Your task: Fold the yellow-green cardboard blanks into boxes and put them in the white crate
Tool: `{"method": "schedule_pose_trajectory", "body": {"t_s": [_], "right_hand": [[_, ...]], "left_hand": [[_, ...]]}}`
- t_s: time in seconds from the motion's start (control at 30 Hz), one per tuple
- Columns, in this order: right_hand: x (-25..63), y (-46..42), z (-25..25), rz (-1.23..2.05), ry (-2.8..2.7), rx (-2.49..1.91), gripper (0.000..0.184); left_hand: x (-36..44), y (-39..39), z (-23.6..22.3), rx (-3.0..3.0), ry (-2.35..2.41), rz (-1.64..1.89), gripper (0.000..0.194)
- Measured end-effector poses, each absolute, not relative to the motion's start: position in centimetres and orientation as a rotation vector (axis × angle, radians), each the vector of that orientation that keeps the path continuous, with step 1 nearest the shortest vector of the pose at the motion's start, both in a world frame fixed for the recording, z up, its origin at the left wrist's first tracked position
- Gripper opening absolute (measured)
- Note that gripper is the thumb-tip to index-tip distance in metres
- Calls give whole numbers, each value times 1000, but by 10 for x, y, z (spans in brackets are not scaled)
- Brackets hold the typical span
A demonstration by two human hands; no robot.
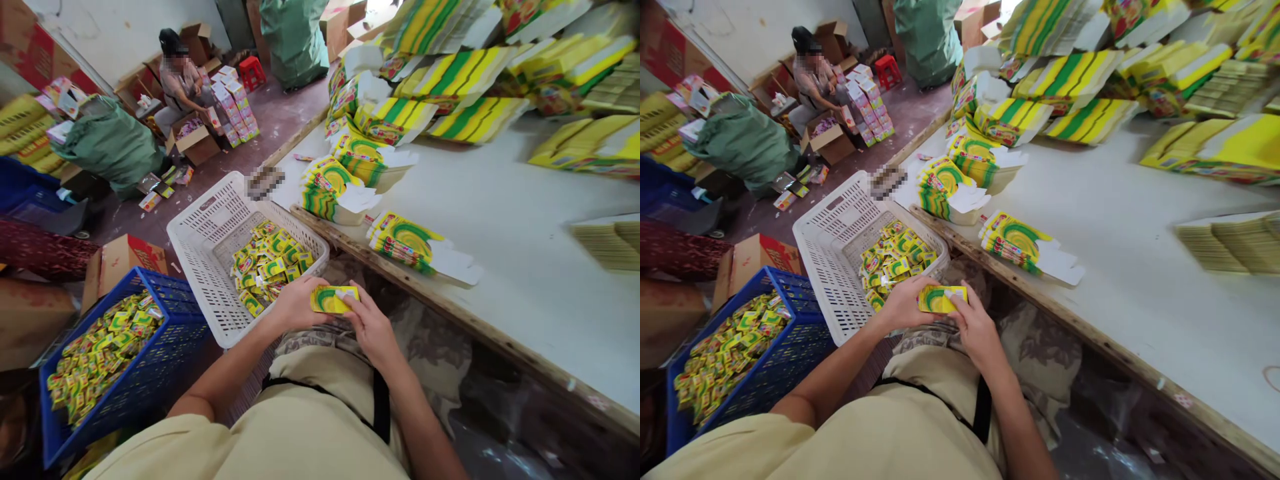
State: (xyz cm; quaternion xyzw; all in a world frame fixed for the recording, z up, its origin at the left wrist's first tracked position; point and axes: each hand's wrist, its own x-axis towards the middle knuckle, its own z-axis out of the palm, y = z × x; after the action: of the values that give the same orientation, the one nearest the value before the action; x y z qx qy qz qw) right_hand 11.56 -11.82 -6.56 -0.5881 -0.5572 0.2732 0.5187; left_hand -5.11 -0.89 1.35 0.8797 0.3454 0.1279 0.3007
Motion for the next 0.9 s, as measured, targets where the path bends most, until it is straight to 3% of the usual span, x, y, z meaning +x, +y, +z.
{"method": "schedule_pose_trajectory", "body": {"t_s": [0.13,0.27,0.67,0.77,0.9], "right_hand": [[129,-121,-56,713,-1411,-1329,21],[124,-122,-48,595,-1330,-1394,31],[126,-113,-32,710,-1283,-1413,19],[114,-108,-35,683,-1166,-1440,34],[105,-107,-35,746,-1129,-1424,71]], "left_hand": [[-50,-1,19,2373,881,336,54],[-44,-2,20,2343,820,373,52],[-44,-2,20,2447,832,402,49],[-39,-5,19,2503,873,430,50],[-45,-1,17,2482,871,398,50]]}}
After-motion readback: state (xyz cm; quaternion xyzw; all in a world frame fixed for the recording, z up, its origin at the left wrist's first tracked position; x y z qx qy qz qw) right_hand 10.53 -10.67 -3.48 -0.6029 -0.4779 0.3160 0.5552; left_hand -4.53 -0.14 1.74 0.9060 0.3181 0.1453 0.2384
